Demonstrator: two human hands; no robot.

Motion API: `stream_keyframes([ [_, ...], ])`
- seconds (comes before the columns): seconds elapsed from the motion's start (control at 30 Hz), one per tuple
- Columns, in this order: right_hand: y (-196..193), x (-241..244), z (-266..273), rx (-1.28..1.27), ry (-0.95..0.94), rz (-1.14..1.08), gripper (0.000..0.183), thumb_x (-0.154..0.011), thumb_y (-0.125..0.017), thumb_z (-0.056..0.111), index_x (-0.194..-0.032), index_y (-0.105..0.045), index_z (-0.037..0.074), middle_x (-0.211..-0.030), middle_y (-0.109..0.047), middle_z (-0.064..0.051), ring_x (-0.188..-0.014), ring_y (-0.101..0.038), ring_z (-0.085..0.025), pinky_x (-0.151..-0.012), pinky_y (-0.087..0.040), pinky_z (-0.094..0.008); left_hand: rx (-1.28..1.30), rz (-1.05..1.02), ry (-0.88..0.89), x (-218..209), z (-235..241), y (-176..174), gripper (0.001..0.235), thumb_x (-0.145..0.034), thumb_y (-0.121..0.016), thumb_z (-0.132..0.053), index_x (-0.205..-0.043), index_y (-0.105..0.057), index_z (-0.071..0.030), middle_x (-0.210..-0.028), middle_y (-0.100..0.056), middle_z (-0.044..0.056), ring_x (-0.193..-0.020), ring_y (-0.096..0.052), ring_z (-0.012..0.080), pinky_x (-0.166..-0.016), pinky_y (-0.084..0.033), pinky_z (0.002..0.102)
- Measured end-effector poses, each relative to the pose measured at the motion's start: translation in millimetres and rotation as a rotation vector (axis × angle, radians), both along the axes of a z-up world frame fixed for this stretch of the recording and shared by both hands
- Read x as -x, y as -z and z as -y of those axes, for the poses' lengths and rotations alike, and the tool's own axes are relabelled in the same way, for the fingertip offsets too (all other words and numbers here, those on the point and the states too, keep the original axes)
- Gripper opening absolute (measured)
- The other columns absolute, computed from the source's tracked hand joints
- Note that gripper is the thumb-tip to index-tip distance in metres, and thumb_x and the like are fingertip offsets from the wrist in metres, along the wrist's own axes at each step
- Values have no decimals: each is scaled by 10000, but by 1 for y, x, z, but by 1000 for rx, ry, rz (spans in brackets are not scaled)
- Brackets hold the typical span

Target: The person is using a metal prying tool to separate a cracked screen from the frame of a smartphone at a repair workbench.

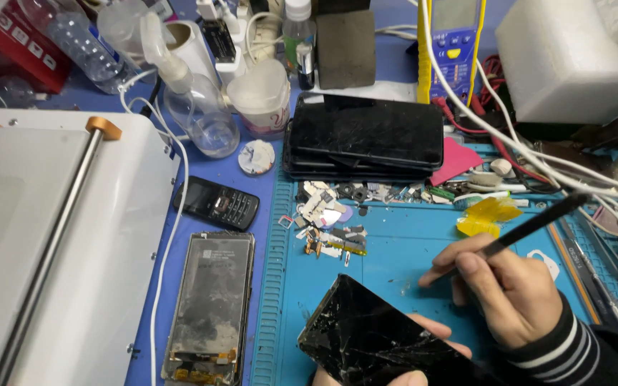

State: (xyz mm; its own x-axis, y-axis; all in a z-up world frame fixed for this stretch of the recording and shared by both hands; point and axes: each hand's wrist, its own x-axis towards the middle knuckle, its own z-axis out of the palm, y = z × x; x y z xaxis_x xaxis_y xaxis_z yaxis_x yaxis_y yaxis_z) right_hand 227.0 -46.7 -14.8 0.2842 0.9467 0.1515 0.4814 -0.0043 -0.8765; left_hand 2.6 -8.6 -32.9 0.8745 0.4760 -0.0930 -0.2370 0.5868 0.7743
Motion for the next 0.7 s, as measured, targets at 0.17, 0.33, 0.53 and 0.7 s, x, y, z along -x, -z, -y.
stream_keyframes([
  [0.17,-12,9,-3,61,23,-10,226,-1048,-454,123,-955,-630,16,-781,-812,-100,-557,-707,-147,-529,-588,-225,-73,33,-123,8,0,-33,467,-879,-567,-132,-1305,-563,62,-1184,-705,233,-1114,-694,273,-1055,-560,380],
  [0.33,-13,9,-6,55,33,45,261,-1086,-406,151,-935,-542,-15,-838,-788,-162,-477,-623,-154,-466,-545,-218,-135,59,-45,12,-3,-34,426,-933,-538,-110,-1316,-547,76,-1192,-693,223,-1105,-693,282,-1040,-570,385],
  [0.53,-20,10,-10,112,54,19,310,-1103,-385,180,-921,-533,-23,-810,-772,-156,-410,-542,-143,-395,-471,-208,-115,56,68,15,-10,-38,464,-944,-525,-130,-1368,-516,59,-1290,-667,199,-1126,-640,197,-1089,-517,339],
  [0.7,-21,14,-10,156,72,189,262,-1075,-445,95,-874,-569,-17,-793,-798,-103,-391,-551,-138,-399,-464,-225,-87,46,79,15,-13,-40,475,-937,-527,-136,-1367,-516,67,-1296,-666,185,-1127,-635,184,-1080,-513,328],
])
